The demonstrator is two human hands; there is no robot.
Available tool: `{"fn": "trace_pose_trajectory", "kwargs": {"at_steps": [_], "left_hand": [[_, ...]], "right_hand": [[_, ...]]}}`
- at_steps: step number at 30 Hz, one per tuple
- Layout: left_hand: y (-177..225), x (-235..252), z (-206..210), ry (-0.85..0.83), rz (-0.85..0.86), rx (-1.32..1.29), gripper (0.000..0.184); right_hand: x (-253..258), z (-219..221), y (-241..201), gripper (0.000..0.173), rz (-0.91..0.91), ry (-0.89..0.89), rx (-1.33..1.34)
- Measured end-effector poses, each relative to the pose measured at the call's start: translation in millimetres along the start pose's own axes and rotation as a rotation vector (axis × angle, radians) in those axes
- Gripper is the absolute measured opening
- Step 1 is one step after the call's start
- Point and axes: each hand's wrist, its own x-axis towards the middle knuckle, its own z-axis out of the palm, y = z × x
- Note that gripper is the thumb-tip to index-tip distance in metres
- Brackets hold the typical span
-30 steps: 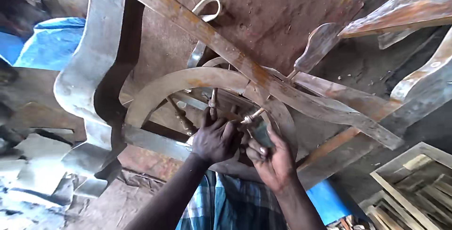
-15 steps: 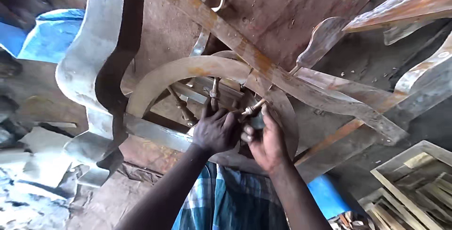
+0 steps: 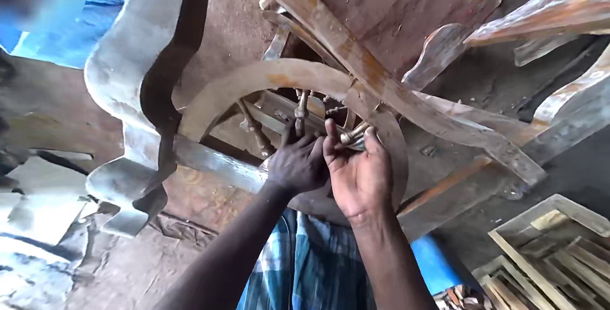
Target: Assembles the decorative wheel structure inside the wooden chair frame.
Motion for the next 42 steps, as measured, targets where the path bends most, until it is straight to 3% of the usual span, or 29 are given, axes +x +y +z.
{"fn": "trace_pose_trajectory", "kwargs": {"at_steps": [4,7,10,12,13,16,18,19,22,25,29,31,34,37,40,42], "left_hand": [[-5,1,1,0.014,0.002,-0.017,0.033],[-1,-2,3,0.032,-0.005,-0.051,0.031],[-5,1,4,0.038,-0.008,-0.063,0.031],[-3,-1,8,0.036,-0.014,-0.072,0.03],[-2,-2,9,0.043,-0.015,-0.075,0.029],[-1,0,7,0.033,-0.033,-0.066,0.034],[0,2,4,0.019,-0.045,-0.052,0.032],[0,2,4,0.017,-0.044,-0.054,0.029],[-2,-2,8,0.031,-0.031,-0.086,0.029],[0,-4,5,0.016,-0.02,-0.124,0.03],[-5,-5,8,0.052,-0.001,-0.149,0.028],[-3,-7,8,0.048,0.012,-0.14,0.026],[-3,-5,3,0.095,0.029,-0.105,0.024],[-5,-13,-2,0.147,-0.009,-0.021,0.022],[-2,-35,0,0.152,-0.05,0.03,0.031],[-3,-40,2,0.175,-0.061,0.044,0.032]], "right_hand": [[-1,7,5,0.041,0.003,0.01,0.081],[7,-2,1,0.034,-0.006,-0.007,0.024],[-22,-18,-15,0.039,0.011,-0.107,-0.154],[-46,-36,-32,0.042,-0.072,-0.257,-0.466],[-50,-40,-42,0.037,-0.196,-0.345,-0.727],[-31,-36,-66,0.046,-0.727,-0.487,-1.78],[-12,-25,-65,0.052,-0.886,-0.496,-2.361],[-3,-19,-59,0.054,-0.87,-0.492,-2.531],[23,11,-38,0.046,-0.509,-0.417,-2.883],[30,31,-30,0.031,-0.319,-0.401,-2.984],[-7,22,-34,0.05,-0.495,-0.382,-3.028],[3,21,-28,0.048,-0.408,-0.346,-3.037],[30,24,-26,0.03,-0.379,-0.407,-2.914],[8,-8,-32,0.047,-0.59,-0.529,-2.795],[-5,-37,-23,0.052,-0.72,-0.531,-2.694],[12,-26,-13,0.048,-0.616,-0.483,-2.666]]}}
